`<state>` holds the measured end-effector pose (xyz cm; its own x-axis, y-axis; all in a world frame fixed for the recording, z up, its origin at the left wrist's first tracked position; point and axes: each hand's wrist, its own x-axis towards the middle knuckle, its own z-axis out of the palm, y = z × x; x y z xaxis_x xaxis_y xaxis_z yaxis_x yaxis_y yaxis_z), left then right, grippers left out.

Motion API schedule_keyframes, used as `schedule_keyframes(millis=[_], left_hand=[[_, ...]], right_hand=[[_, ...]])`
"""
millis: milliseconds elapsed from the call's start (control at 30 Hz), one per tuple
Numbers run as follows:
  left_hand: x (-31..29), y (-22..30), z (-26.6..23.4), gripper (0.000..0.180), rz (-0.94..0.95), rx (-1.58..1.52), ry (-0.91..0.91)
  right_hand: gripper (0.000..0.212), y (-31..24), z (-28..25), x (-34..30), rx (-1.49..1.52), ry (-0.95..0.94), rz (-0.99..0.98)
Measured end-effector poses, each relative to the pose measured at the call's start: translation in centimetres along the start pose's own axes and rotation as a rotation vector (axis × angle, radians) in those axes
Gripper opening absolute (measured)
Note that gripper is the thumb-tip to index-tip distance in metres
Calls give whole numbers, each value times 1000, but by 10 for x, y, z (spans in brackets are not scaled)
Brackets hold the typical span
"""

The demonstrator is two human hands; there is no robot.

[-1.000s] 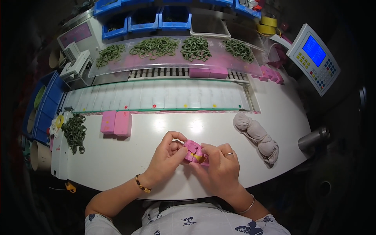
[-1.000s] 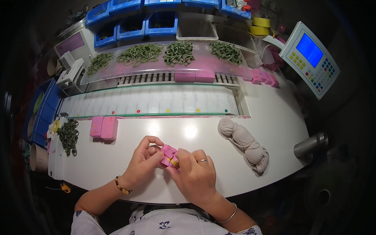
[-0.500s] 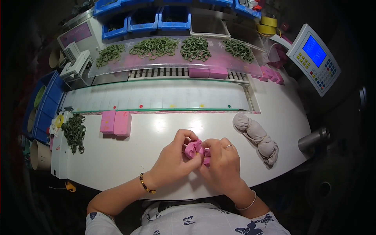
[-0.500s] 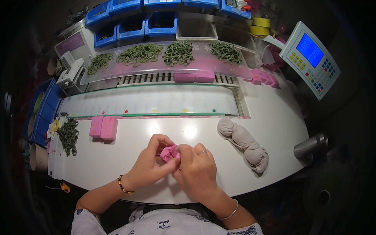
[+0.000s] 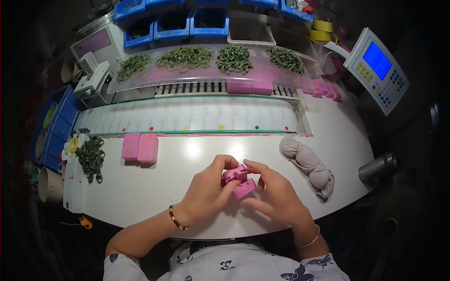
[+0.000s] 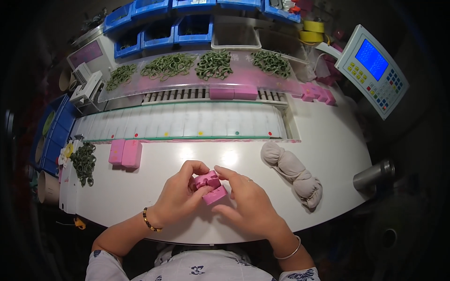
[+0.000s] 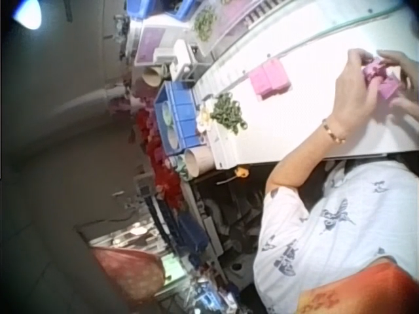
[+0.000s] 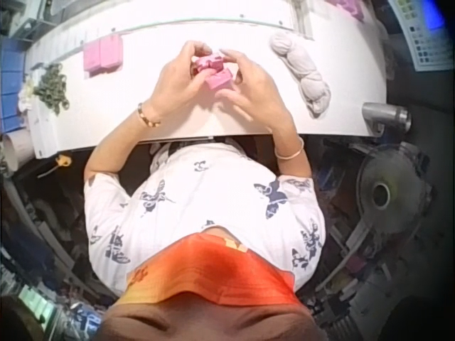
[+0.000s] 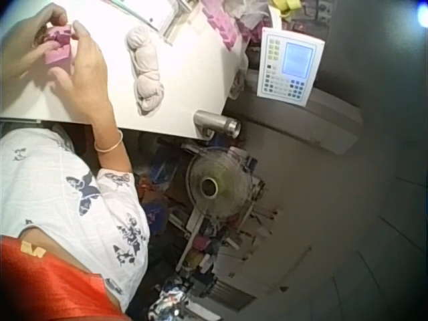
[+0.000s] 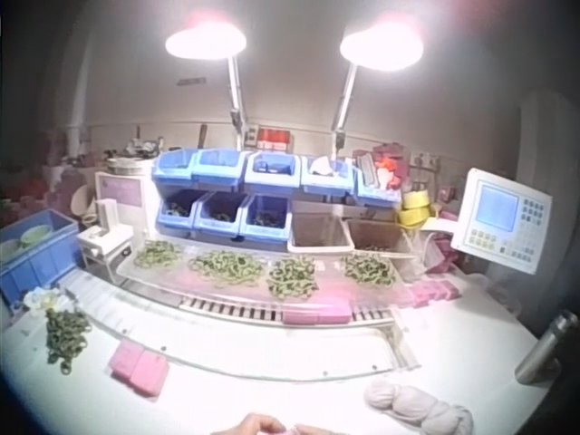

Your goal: The person assembles small keychains by hand. They open pink plastic cases, insert a metal ring and a yellow plastic piece, and then close the cases. The person places the finished keychains onto a conveyor belt.

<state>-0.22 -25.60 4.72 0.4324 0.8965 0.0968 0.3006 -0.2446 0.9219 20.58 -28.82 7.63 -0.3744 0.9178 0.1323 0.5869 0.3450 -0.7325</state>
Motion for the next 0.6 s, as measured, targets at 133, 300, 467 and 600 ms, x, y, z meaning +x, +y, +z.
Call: schedule_keyframes(millis=[133,300,467,600], left_hand=[[-1,-14,-1,42,157,53,-62],[-4,-4,-5,48,228,-50,-125],[-1,-9,-5,41,203,-8,-120],[0,-13,-5,38,192,-48,-114]], right_hand=[[57,9,-10,3,181,-66,125],[43,18,-7,2,126,-14,59],[36,22,7,1,117,120,-1],[34,23,15,-1,114,184,-14]])
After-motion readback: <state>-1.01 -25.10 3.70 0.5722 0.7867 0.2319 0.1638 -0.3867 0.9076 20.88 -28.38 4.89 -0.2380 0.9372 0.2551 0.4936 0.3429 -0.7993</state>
